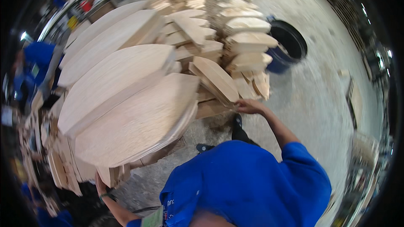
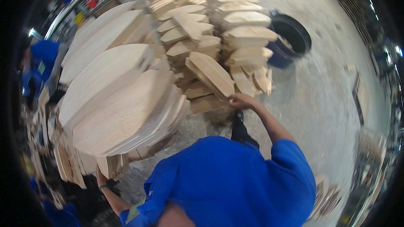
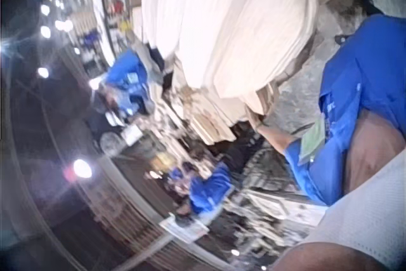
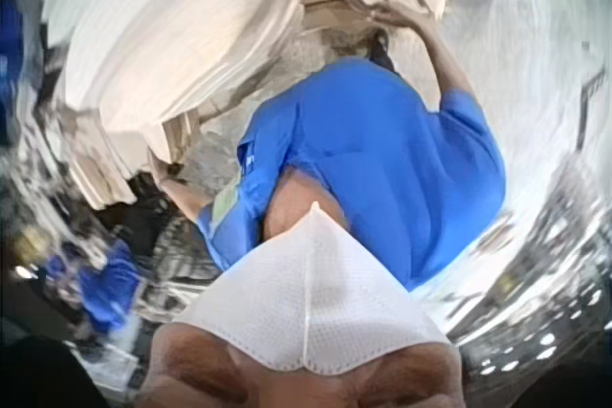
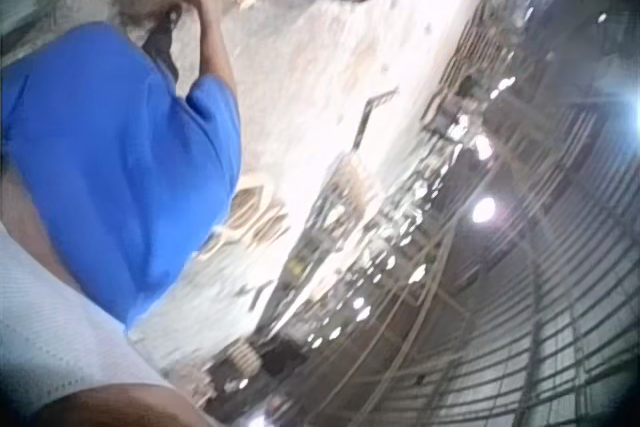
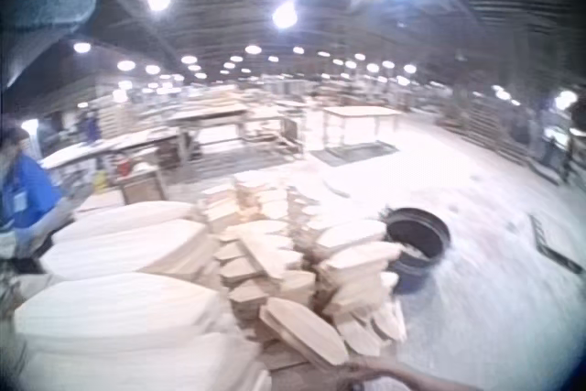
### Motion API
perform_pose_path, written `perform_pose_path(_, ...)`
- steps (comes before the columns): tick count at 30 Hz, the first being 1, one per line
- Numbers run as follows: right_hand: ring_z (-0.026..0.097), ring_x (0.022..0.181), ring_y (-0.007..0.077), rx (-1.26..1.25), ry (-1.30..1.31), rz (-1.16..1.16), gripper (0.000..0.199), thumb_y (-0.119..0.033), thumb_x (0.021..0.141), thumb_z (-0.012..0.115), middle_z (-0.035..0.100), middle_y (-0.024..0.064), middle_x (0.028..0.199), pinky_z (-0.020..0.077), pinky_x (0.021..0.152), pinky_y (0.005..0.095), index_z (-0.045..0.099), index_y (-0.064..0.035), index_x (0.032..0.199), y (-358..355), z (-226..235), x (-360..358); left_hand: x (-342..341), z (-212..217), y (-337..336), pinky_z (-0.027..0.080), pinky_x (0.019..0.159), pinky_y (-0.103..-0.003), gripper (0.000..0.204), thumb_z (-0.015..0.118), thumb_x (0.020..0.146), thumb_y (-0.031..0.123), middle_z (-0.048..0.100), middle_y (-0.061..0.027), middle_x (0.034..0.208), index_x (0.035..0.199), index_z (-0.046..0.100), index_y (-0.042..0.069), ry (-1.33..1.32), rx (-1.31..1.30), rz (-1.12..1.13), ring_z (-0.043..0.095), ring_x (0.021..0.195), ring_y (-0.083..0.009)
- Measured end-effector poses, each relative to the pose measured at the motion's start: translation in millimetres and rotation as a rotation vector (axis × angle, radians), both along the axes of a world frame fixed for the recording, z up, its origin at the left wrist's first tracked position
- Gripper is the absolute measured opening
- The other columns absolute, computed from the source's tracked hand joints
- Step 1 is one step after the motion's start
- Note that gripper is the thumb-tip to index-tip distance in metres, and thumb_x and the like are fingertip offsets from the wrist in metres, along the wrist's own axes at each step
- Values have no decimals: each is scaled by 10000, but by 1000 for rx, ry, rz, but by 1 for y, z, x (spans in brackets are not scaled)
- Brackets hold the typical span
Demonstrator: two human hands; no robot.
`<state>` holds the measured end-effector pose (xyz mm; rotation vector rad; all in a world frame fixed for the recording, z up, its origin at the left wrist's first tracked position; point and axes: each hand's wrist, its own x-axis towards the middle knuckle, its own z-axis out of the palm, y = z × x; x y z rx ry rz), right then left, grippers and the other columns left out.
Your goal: The person picks up a wooden frame and places it on a table, then walks to a pile of curved wooden pieces. They repeatedly pick up individual pieces, inspect them, and stack them into neat piles on the floor.
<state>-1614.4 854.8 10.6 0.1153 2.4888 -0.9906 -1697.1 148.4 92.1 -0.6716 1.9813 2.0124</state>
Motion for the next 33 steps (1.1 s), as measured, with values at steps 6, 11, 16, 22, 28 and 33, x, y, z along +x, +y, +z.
perform_pose_path(6,638,935,302,-36,103,-275,394,-284,811,573,663,187,1000,488,825,365,616,-42,1119,49,-34,16,36,-11,13,350,974,-441,772,472,864,599,460,-153,1366,1402,359,57,-70,-424,527,435,1251,-292)
perform_pose_path(11,617,768,186,-73,131,-427,387,-275,847,586,646,84,887,504,712,305,593,-37,1152,123,-48,11,100,-71,77,396,860,-367,631,466,920,463,574,-143,1232,1303,461,-39,-124,-535,832,531,1095,-236)
perform_pose_path(16,575,791,106,-658,-110,-1021,374,-275,854,628,582,17,914,516,670,269,559,-105,1180,212,-82,-2,145,-128,208,418,858,-351,559,492,920,389,586,-144,1206,1296,469,-23,-471,-445,492,547,1065,-224)
perform_pose_path(22,573,852,178,-727,-130,-1532,487,-362,804,700,554,72,1003,537,678,347,514,-90,1163,335,-155,-29,157,-151,374,445,857,-333,481,523,920,301,601,-146,1173,1289,478,-4,-621,-267,145,567,1030,-210)
perform_pose_path(28,490,997,229,-580,-41,-1487,664,-514,764,689,523,103,1179,479,764,426,496,-102,1247,443,-217,-61,148,-147,512,472,855,-315,417,554,920,213,615,-147,1141,1281,488,14,-663,-181,8,586,995,-196)
perform_pose_path(33,475,1112,231,-883,403,-1846,687,-547,800,639,527,96,1221,453,838,439,474,-95,1290,492,-213,-93,128,-122,583,495,853,-300,381,580,920,139,627,-149,1114,1275,495,30,-620,-112,-88,602,966,-184)
